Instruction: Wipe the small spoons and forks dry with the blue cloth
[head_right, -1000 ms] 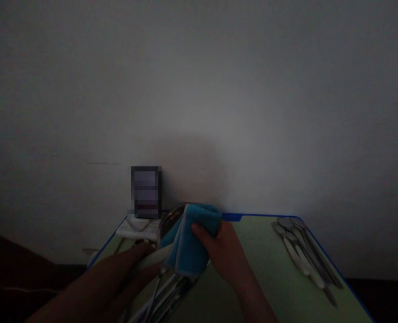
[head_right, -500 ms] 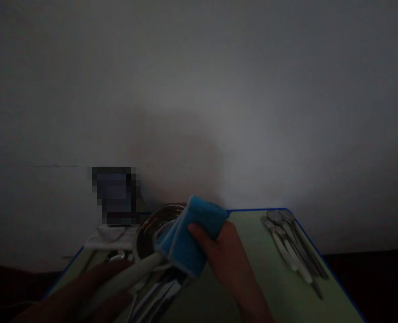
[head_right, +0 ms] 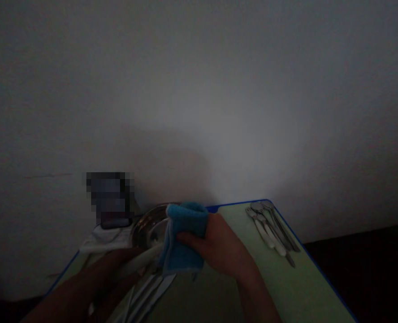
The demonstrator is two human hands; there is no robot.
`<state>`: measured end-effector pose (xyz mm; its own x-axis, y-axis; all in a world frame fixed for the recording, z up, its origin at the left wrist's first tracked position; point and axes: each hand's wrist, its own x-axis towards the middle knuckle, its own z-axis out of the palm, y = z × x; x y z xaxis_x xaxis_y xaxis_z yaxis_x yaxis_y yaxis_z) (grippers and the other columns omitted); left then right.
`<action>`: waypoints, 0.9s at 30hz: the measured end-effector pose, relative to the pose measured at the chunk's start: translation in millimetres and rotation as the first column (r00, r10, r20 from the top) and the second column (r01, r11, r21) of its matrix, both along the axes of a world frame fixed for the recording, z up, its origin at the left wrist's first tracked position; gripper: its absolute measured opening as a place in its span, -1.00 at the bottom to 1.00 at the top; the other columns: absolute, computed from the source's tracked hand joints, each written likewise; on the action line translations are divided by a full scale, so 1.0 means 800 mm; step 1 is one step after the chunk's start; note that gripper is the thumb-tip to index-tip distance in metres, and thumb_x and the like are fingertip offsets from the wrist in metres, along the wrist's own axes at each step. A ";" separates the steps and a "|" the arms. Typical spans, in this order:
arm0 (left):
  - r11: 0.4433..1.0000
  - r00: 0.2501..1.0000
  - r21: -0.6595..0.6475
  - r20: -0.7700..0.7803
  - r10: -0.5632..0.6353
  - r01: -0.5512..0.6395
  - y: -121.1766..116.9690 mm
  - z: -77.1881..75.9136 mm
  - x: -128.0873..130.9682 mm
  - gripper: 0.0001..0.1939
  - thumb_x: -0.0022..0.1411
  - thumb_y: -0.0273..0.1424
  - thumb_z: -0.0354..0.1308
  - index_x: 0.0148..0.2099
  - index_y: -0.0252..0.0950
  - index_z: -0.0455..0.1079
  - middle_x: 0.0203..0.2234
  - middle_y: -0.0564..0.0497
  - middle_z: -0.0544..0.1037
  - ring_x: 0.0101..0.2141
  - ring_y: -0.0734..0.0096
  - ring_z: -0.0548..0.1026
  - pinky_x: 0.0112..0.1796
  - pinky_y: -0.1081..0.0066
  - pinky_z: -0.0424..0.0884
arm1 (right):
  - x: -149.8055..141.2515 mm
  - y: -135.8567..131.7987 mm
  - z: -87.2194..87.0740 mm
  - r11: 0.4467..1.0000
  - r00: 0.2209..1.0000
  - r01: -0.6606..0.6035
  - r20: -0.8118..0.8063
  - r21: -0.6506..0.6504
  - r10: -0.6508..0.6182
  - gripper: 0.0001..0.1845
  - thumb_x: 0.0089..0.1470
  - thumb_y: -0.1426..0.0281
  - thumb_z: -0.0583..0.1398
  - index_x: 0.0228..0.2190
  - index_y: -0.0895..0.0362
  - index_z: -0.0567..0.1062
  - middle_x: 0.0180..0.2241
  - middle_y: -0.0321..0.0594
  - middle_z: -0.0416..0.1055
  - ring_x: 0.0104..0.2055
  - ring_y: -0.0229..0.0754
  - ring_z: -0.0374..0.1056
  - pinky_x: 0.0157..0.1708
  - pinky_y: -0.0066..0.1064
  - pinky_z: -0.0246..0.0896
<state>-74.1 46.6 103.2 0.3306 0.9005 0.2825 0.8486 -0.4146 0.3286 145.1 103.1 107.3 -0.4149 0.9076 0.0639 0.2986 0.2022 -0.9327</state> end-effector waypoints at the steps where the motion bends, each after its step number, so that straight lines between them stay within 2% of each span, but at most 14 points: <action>1: 1.000 1.000 -0.011 -0.004 -0.014 0.014 0.000 0.003 -0.001 -0.75 0.20 -0.25 -0.08 -0.07 -0.08 0.26 -0.31 0.07 0.58 -0.41 0.34 0.57 -0.47 0.49 0.51 | 0.001 -0.003 0.004 0.999 1.000 -0.014 0.002 0.039 0.014 -0.73 0.00 0.26 0.12 -0.23 0.08 0.41 -0.28 -0.31 0.44 -0.23 -0.22 0.35 -0.23 -0.39 0.25; 4: 0.997 1.000 -0.070 -0.001 -0.018 0.018 0.000 0.012 -0.002 -0.75 0.20 -0.24 -0.06 -0.08 -0.11 0.27 -0.26 0.05 0.57 -0.31 0.30 0.55 -0.39 0.44 0.51 | 0.003 -0.010 0.013 0.990 0.997 -0.020 0.082 0.139 0.009 -0.76 0.06 0.27 0.05 -0.25 0.08 0.40 -0.31 -0.32 0.43 -0.29 -0.27 0.34 -0.27 -0.43 0.23; 8: 0.976 1.000 -0.218 0.002 -0.025 0.025 0.000 0.019 0.000 -0.74 0.23 -0.27 -0.10 -0.07 -0.15 0.28 -0.19 0.01 0.53 -0.20 0.27 0.50 -0.22 0.32 0.45 | 0.013 -0.019 0.016 0.977 0.940 -0.063 0.341 0.202 -0.010 -0.77 0.06 0.28 0.02 -0.36 0.12 0.41 -0.41 -0.27 0.40 -0.40 -0.26 0.31 -0.39 -0.42 0.19; 10: 0.967 0.999 -0.251 0.010 -0.036 0.037 0.000 0.021 0.002 -0.72 0.24 -0.28 -0.10 -0.03 -0.14 0.24 -0.15 0.00 0.50 -0.17 0.27 0.48 -0.19 0.30 0.42 | 0.022 -0.023 0.019 0.977 0.895 -0.123 0.445 0.175 0.033 -0.79 0.03 0.29 0.05 -0.40 0.14 0.42 -0.44 -0.25 0.40 -0.42 -0.25 0.30 -0.42 -0.42 0.17; 13: 0.962 0.998 -0.266 0.018 -0.067 0.069 -0.002 0.027 0.006 -0.73 0.24 -0.29 -0.11 -0.03 -0.14 0.23 -0.15 -0.01 0.49 -0.18 0.27 0.47 -0.21 0.31 0.42 | 0.034 -0.026 0.025 0.977 0.855 -0.197 0.502 0.086 0.128 -0.82 -0.03 0.32 0.10 -0.40 0.14 0.43 -0.45 -0.27 0.41 -0.44 -0.24 0.31 -0.47 -0.45 0.15; 17: 0.966 0.994 -0.236 0.016 -0.107 0.108 -0.006 0.034 0.016 -0.79 0.25 -0.28 -0.12 -0.11 -0.14 0.25 -0.27 0.03 0.52 -0.29 0.31 0.50 -0.32 0.38 0.45 | 0.041 -0.025 0.030 0.985 0.888 -0.162 0.444 0.060 0.119 -0.82 -0.09 0.33 0.16 -0.37 0.12 0.45 -0.44 -0.30 0.44 -0.41 -0.24 0.34 -0.46 -0.47 0.17; 20: 0.984 0.993 -0.139 0.022 -0.112 0.114 -0.011 0.036 0.023 -0.79 0.23 -0.23 -0.08 -0.10 -0.10 0.24 -0.31 0.07 0.53 -0.36 0.36 0.52 -0.37 0.45 0.45 | 0.038 -0.024 0.033 0.994 0.962 -0.088 0.266 0.064 0.068 -0.72 -0.12 0.26 0.20 -0.29 0.06 0.45 -0.36 -0.34 0.47 -0.31 -0.22 0.37 -0.37 -0.46 0.21; 22: 0.998 0.998 -0.045 0.036 -0.053 0.054 -0.014 0.038 0.027 -0.75 0.20 -0.18 -0.06 -0.10 -0.10 0.25 -0.33 0.07 0.55 -0.39 0.34 0.53 -0.41 0.47 0.46 | 0.034 -0.025 0.034 0.997 0.987 -0.046 0.159 0.057 0.037 -0.67 -0.14 0.21 0.21 -0.27 0.04 0.45 -0.33 -0.36 0.47 -0.27 -0.21 0.37 -0.34 -0.46 0.23; 27: 0.993 0.999 -0.113 0.028 -0.020 0.023 -0.012 0.044 0.032 -0.75 0.18 -0.12 -0.05 -0.21 -0.08 0.34 -0.42 0.11 0.58 -0.48 0.34 0.55 -0.51 0.49 0.46 | 0.026 -0.028 0.037 0.992 0.996 -0.043 0.084 0.120 0.033 -0.72 -0.09 0.18 0.17 -0.34 0.05 0.47 -0.41 -0.38 0.48 -0.38 -0.25 0.38 -0.43 -0.48 0.23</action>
<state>-48.7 37.3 138.3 0.3436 0.9201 0.1879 0.8304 -0.3912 0.3968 166.2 81.0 136.7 -0.4573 0.8787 0.1370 0.3627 0.3249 -0.8734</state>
